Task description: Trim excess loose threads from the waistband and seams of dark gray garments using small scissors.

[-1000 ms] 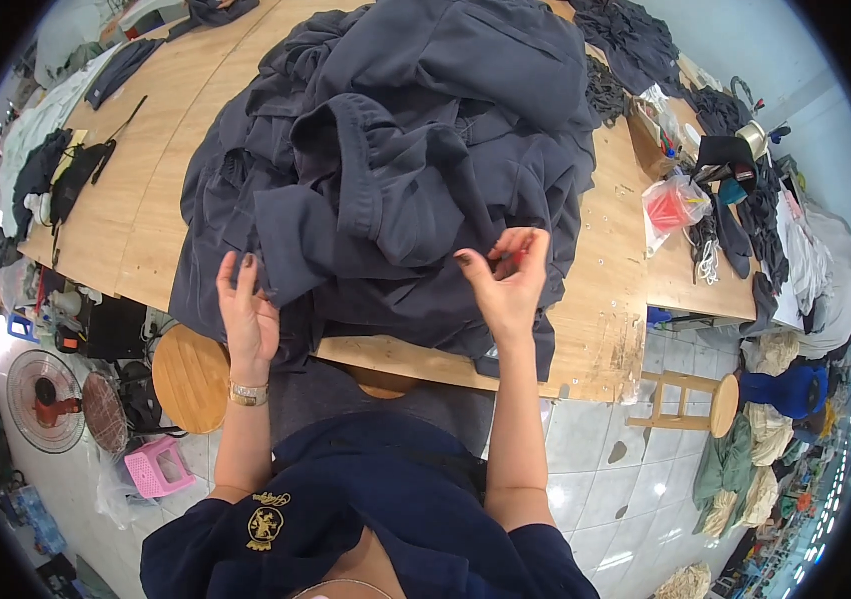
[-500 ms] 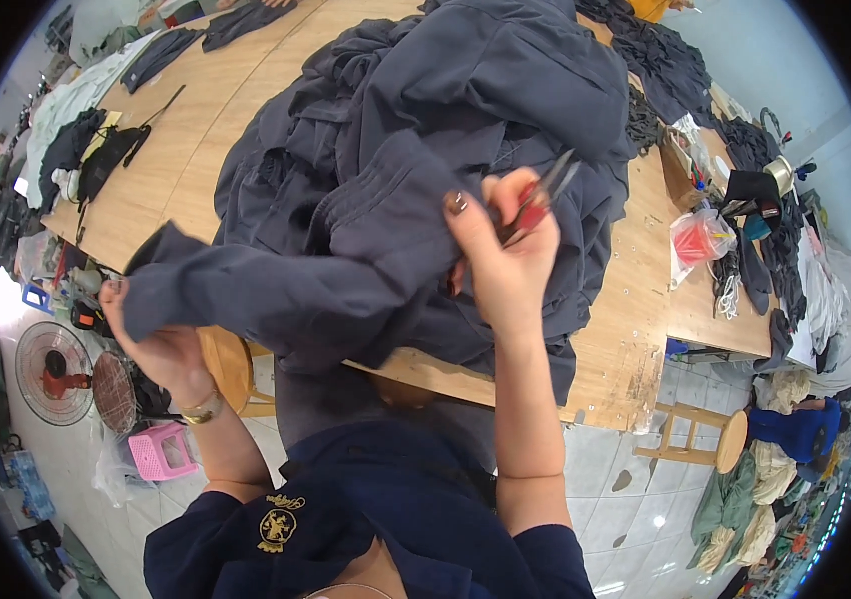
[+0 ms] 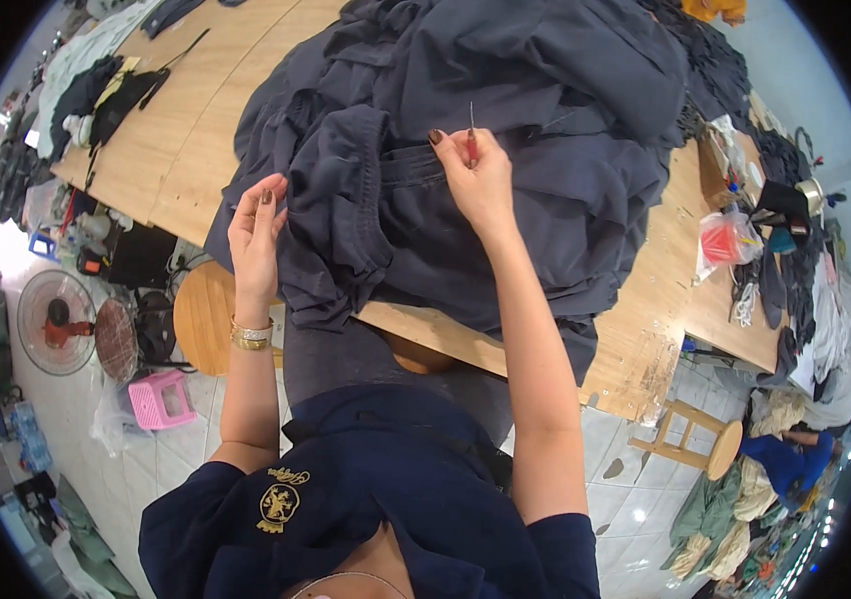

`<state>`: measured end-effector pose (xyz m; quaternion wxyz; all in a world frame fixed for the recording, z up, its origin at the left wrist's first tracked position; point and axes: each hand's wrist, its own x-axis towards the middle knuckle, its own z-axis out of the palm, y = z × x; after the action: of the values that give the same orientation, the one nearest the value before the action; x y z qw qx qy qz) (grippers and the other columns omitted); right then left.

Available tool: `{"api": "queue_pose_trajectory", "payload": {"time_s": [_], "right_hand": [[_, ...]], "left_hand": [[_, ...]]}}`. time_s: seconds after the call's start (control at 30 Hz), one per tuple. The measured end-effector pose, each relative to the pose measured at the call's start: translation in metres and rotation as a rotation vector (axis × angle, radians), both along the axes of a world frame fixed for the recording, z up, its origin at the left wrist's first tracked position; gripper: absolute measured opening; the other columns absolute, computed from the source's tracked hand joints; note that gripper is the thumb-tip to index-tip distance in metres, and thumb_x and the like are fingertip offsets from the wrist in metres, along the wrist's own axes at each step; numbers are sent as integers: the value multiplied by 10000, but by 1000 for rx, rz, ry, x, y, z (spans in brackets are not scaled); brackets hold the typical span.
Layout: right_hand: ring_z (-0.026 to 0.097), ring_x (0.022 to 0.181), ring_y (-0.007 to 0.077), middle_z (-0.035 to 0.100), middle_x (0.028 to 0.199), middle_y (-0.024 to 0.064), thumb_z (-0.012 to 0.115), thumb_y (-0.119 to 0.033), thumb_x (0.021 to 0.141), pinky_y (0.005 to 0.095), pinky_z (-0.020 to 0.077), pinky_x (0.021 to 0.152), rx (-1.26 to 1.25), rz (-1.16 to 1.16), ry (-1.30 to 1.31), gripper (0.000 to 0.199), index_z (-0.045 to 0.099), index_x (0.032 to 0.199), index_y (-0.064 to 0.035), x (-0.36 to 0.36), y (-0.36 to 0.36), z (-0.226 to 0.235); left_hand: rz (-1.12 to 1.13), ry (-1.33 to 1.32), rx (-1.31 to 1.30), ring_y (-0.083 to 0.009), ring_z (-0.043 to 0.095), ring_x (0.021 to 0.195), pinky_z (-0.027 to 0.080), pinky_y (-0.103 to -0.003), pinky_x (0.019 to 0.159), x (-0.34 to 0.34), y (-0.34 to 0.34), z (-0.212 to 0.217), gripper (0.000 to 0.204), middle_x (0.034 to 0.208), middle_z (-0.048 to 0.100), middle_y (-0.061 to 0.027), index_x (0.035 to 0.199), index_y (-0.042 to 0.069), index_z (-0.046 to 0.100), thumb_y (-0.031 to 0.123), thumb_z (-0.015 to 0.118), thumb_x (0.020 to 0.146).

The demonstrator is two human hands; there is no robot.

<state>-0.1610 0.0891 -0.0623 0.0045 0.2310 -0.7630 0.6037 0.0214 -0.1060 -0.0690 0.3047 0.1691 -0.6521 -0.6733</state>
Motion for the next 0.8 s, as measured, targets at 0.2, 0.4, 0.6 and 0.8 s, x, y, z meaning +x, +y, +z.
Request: {"api": "queue_pose_trajectory", "payload": {"time_s": [0.2, 0.4, 0.6, 0.8], "right_hand": [[533, 645, 120, 501, 678, 51, 710, -56, 787, 249, 426, 607, -117, -36, 133, 269, 475, 674, 11, 22, -2, 10], [384, 552, 95, 496, 673, 30, 718, -56, 773, 234, 330, 506, -110, 79, 42, 341, 405, 642, -18, 79, -11, 7], [489, 561, 167, 593, 906, 123, 732, -64, 751, 272, 404, 533, 135, 231, 20, 257, 505, 736, 55, 115, -14, -23], [460, 578, 93, 571, 969, 93, 759, -49, 726, 232, 386, 528, -37, 207, -154, 282, 489, 689, 24, 130, -11, 5]], "left_hand": [[253, -178, -72, -82, 545, 928, 428, -215, 829, 48, -20, -26, 221, 1007, 604, -30, 1044, -8, 590, 183, 573, 934], [-29, -533, -569, -239, 584, 994, 456, -339, 862, 71, -1, -17, 240, 967, 630, -105, 978, 32, 607, 182, 694, 812], [-13, -471, -732, -262, 625, 824, 469, -400, 693, 49, 6, -8, 118, 803, 580, -152, 863, 31, 561, 129, 625, 846], [26, -81, 108, -73, 593, 621, 512, -254, 521, 23, 13, 53, 203, 751, 564, -26, 883, 18, 533, 208, 531, 952]]}}
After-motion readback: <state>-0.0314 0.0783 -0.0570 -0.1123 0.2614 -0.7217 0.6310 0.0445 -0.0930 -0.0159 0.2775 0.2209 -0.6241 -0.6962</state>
